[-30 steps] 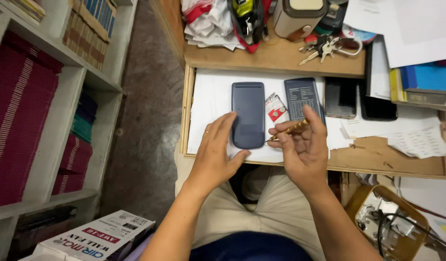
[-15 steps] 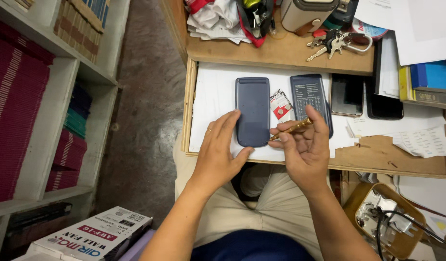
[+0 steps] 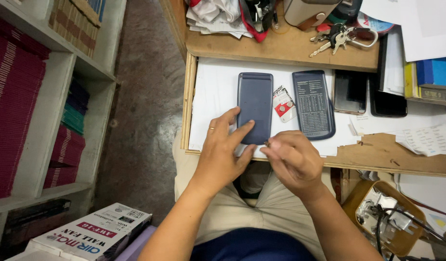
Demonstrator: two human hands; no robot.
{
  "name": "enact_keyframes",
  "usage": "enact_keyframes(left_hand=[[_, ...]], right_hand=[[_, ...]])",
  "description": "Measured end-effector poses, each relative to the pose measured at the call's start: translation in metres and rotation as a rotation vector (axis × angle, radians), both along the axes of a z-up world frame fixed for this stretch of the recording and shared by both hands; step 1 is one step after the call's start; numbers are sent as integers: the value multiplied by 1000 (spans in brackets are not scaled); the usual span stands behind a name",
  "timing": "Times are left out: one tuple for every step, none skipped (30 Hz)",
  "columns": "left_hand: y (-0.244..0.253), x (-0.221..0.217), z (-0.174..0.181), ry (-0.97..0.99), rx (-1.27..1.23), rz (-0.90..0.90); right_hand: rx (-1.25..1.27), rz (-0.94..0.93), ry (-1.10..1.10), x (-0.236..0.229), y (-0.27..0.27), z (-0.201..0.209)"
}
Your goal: The person disassembles a calculator by removing the outer casing, then uses tweezers and a marker to manipulate and mark internal wiring and components.
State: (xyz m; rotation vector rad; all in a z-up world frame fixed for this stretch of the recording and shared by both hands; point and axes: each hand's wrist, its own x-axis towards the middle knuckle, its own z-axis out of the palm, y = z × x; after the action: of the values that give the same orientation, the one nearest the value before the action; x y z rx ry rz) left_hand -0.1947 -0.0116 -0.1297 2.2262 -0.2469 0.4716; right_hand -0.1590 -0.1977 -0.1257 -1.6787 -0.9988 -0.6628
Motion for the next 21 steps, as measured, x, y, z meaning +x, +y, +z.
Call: enact_keyframes(left_hand=[[0, 0, 0, 1, -1, 0], [0, 0, 1, -5, 17, -1], [-1, -1, 1, -8, 35, -2], [0, -1, 0, -4, 34, -2], [0, 0, -1, -10, 33, -4], [0, 1, -2, -15, 32, -7], [0, 1, -3, -17, 32, -9], [0, 0, -3, -17, 37, -10], [0, 0, -4, -20, 44, -12], [0, 1, -3, -26, 44, -13], [0, 0, -3, -26, 42, -13], [0, 0, -3, -27, 40, -13], [0, 0, -3, -29, 40, -14], [0, 0, -2, -30, 36, -15], [0, -1, -2, -26, 31, -15], [-1, -1, -3, -25, 30, -14], [-1, -1, -4, -29, 27, -15], [-1, -1, -4, -33, 25, -16], [0, -2, -6, -34, 25, -15], [1, -4, -7, -35, 27, -16], [1, -2, -7, -44, 28, -20]], right_hand=[[-1, 0, 1, 0, 0, -1], [24, 14, 10, 1, 1, -3], [49, 27, 23, 0, 1, -4], [49, 27, 27, 1, -2, -12], [68, 99, 75, 4, -6, -19], [88, 170, 124, 6, -10, -26], [88, 168, 121, 4, -8, -16], [58, 117, 149, 3, -7, -6], [29, 65, 174, 2, -5, 4], [29, 63, 168, 3, -1, 9], [45, 99, 124, 2, 3, 12], [61, 136, 80, 2, 8, 16], [62, 135, 77, 2, 7, 13], [62, 95, 50, 2, 7, 9], [61, 57, 27, 1, 6, 6], [61, 58, 27, 0, 6, 5], [65, 73, 25, 0, 5, 4], [70, 88, 23, 0, 5, 3], [70, 90, 22, 0, 3, 1], [77, 113, 54, 0, 1, 0], [83, 134, 78, 3, -2, -1]])
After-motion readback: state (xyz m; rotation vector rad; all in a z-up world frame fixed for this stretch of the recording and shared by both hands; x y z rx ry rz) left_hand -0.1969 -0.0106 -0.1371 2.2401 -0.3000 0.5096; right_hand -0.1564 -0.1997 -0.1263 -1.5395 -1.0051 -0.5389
